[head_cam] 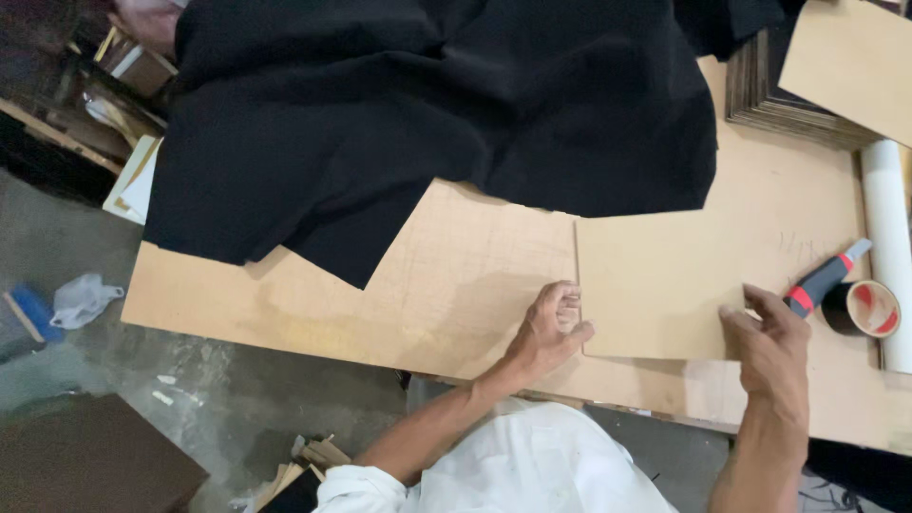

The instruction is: The person places a rectangular cardboard template on a black fabric sheet and uses a utility knife to cut the fabric along the template edges. The person repeats this process multiple times, producing several identical fabric pieces.

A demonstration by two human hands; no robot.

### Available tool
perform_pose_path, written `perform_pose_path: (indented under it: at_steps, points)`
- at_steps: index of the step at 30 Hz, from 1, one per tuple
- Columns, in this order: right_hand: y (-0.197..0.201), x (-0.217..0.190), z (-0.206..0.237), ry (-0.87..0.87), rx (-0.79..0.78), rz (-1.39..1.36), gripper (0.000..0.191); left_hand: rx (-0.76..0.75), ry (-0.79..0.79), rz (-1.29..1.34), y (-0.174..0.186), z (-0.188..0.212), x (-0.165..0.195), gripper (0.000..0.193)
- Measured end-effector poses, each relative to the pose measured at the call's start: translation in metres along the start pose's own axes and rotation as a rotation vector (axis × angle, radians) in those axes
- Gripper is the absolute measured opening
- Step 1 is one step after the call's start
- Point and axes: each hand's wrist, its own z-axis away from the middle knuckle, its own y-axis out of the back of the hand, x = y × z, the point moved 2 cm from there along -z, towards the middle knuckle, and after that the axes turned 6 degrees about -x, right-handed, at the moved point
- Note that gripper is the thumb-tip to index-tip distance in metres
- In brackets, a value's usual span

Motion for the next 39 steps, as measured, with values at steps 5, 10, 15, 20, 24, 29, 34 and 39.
perform_pose_path:
  at_steps: [5, 10, 15, 20, 24, 29, 34, 39]
  points:
    - [0.032, 0.029, 0.026, 0.022, 0.258, -0.156, 0.041, 0.352, -0.194, -0.767, 0.142, 0.032, 0.010, 0.039]
    - [0.018, 0.016, 0.040, -0.033, 0.403, 0.120, 0.039, 0.458, -0.095, -1.173, 0.246, 0.087, 0.005, 0.026]
    - [-0.044, -0.041, 0.058, 0.371, 0.451, 1.215, 0.063, 0.376, -0.289, -1.061, 0.268, 0.093, -0.010, 0.012]
    - [-0.137, -0.088, 0.057, 0.584, 0.216, 0.875, 0.053, 0.248, -0.424, -1.181, 0.283, 0.078, 0.000, 0.011]
    - [-0.258, -0.079, 0.086, 0.113, -0.381, 0.156, 0.042, 0.157, -0.617, -1.069, 0.259, 0.086, 0.023, 0.015]
    - [-0.373, -0.064, 0.096, -0.339, -0.547, -0.332, 0.036, -0.009, -0.618, -1.140, 0.221, 0.098, 0.033, 0.012]
    - [-0.394, -0.046, 0.104, -0.120, -0.476, -0.170, 0.031, 0.005, -0.590, -0.919, 0.258, 0.113, 0.025, 0.025]
    - [-0.386, -0.028, 0.115, -0.208, -0.380, -0.085, 0.034, 0.167, -0.421, -1.333, 0.373, 0.121, -0.005, 0.045]
